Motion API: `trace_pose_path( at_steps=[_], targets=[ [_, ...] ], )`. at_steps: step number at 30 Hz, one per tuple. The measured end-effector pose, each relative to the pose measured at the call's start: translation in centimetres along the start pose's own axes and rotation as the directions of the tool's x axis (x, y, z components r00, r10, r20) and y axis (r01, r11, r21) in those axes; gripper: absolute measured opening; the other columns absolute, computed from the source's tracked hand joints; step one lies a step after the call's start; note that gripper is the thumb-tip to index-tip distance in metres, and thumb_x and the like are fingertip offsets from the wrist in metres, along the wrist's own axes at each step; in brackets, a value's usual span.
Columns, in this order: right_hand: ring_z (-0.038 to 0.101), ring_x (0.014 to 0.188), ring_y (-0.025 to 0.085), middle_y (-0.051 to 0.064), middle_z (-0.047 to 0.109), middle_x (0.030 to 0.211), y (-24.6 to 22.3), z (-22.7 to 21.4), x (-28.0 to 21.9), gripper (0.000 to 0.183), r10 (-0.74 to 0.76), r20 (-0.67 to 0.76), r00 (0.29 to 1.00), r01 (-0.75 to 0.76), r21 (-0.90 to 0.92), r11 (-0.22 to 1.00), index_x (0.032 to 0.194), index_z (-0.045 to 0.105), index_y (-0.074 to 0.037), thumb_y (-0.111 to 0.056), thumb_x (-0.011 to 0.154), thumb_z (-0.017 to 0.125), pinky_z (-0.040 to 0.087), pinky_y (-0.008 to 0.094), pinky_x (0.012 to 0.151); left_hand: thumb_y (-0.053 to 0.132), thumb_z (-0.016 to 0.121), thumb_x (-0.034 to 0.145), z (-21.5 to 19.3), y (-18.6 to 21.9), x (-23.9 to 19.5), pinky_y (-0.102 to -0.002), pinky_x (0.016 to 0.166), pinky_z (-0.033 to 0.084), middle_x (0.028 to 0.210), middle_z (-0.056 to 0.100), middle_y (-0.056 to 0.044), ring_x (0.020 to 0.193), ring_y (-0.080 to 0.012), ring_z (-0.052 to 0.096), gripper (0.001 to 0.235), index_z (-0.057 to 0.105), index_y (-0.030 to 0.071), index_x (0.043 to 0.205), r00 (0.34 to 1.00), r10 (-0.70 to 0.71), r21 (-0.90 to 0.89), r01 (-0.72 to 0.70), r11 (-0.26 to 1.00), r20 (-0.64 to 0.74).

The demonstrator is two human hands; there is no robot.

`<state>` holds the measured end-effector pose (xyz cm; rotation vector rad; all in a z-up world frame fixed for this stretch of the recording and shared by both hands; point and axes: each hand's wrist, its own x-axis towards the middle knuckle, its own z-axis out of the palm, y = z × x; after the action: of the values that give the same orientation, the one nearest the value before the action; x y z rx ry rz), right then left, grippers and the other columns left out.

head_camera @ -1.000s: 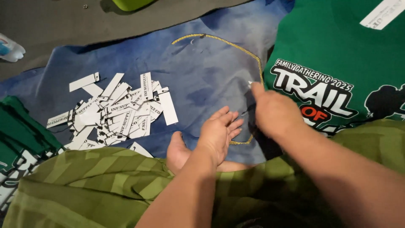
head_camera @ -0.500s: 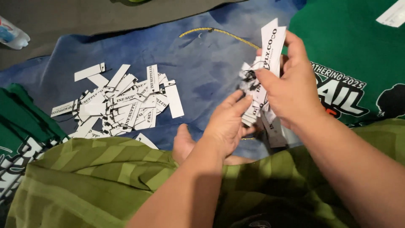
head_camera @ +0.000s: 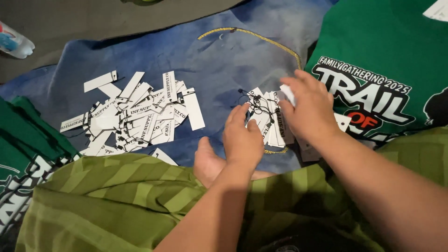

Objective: The person sits on the floor and attaches white rectangular tags to a pile of green t-shirts. They pick up a tag, thread a small metal fastener through the hole, and secure it onto the shirt's existing tag loop.

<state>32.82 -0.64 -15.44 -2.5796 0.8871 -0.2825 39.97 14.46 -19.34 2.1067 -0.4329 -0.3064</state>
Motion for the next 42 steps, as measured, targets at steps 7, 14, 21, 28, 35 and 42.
trace_pose_path(
  at_steps=[7, 14, 21, 28, 35, 42],
  targets=[
    [0.035, 0.147, 0.03, -0.007, 0.054, 0.148, -0.1, 2.7, -0.1, 0.035, -0.081, 0.155, 0.985, 0.123, -0.281, 0.952, 0.126, 0.069, -0.041, -0.047, 0.091, 0.067, 0.023, 0.056, 0.115, 0.017, 0.06, 0.092, -1.1, 1.1, -0.6, -0.043, 0.118, 0.038, 0.141, 0.059, -0.012, 0.14, -0.0304, 0.05, 0.047, 0.062, 0.014, 0.139, 0.988, 0.058, 0.031, -0.063, 0.998, 0.141],
    [0.045, 0.141, 0.024, -0.012, 0.064, 0.134, -1.6, 2.3, -0.8, 0.009, -0.389, -0.107, 0.915, 0.363, -0.201, 0.91, 0.093, 0.069, -0.029, -0.037, 0.093, 0.066, 0.026, 0.054, 0.113, 0.015, 0.056, 0.094, -1.9, 2.5, -1.0, -0.044, 0.123, 0.028, 0.152, 0.051, -0.008, 0.147, -0.0296, 0.038, 0.061, 0.046, 0.019, 0.154, 0.963, 0.018, 0.078, -0.041, 0.996, 0.267],
    [0.046, 0.136, 0.013, -0.019, 0.065, 0.119, 0.2, 3.3, -1.0, 0.012, -0.334, 0.016, 0.942, 0.317, -0.361, 0.877, 0.09, 0.069, -0.035, -0.046, 0.086, 0.065, 0.025, 0.05, 0.112, 0.02, 0.055, 0.095, -2.2, 2.9, -1.1, -0.04, 0.124, 0.028, 0.149, 0.055, -0.006, 0.147, -0.0237, 0.037, 0.063, 0.042, 0.021, 0.157, 0.948, -0.034, 0.116, -0.002, 0.993, 0.316],
    [0.061, 0.111, 0.01, -0.019, 0.071, 0.108, -1.1, 1.1, -1.9, 0.005, -0.494, -0.147, 0.857, 0.495, -0.032, 0.868, 0.096, 0.07, -0.037, -0.04, 0.092, 0.067, 0.031, 0.041, 0.101, 0.018, 0.054, 0.096, -3.0, 2.9, -1.7, -0.046, 0.117, 0.041, 0.134, 0.065, -0.014, 0.137, -0.0317, 0.051, 0.051, 0.054, 0.023, 0.147, 0.968, 0.043, 0.001, -0.045, 0.999, 0.247],
    [0.072, 0.089, 0.017, -0.007, 0.075, 0.08, -2.4, -2.3, -3.3, 0.005, -0.338, -0.173, 0.925, 0.358, 0.095, 0.929, 0.093, 0.071, -0.029, -0.028, 0.096, 0.067, 0.048, 0.033, 0.091, 0.04, 0.065, 0.092, -2.6, 2.2, -1.4, -0.04, 0.093, 0.057, 0.095, 0.079, -0.001, 0.104, -0.0236, 0.071, 0.023, 0.078, 0.03, 0.107, 0.998, -0.015, 0.054, 0.011, 0.998, 0.058],
    [0.073, 0.089, 0.029, -0.001, 0.079, 0.085, -0.4, -2.7, -3.5, 0.019, -0.166, -0.124, 0.978, 0.185, 0.154, 0.971, 0.111, 0.076, -0.035, -0.028, 0.098, 0.065, 0.057, 0.041, 0.084, 0.021, 0.07, 0.085, -3.3, 2.3, -1.6, -0.045, 0.114, 0.044, 0.137, 0.065, -0.016, 0.133, -0.0326, 0.057, 0.058, 0.06, 0.017, 0.142, 0.999, -0.014, -0.067, 0.011, 0.998, -0.044]
  ],
)
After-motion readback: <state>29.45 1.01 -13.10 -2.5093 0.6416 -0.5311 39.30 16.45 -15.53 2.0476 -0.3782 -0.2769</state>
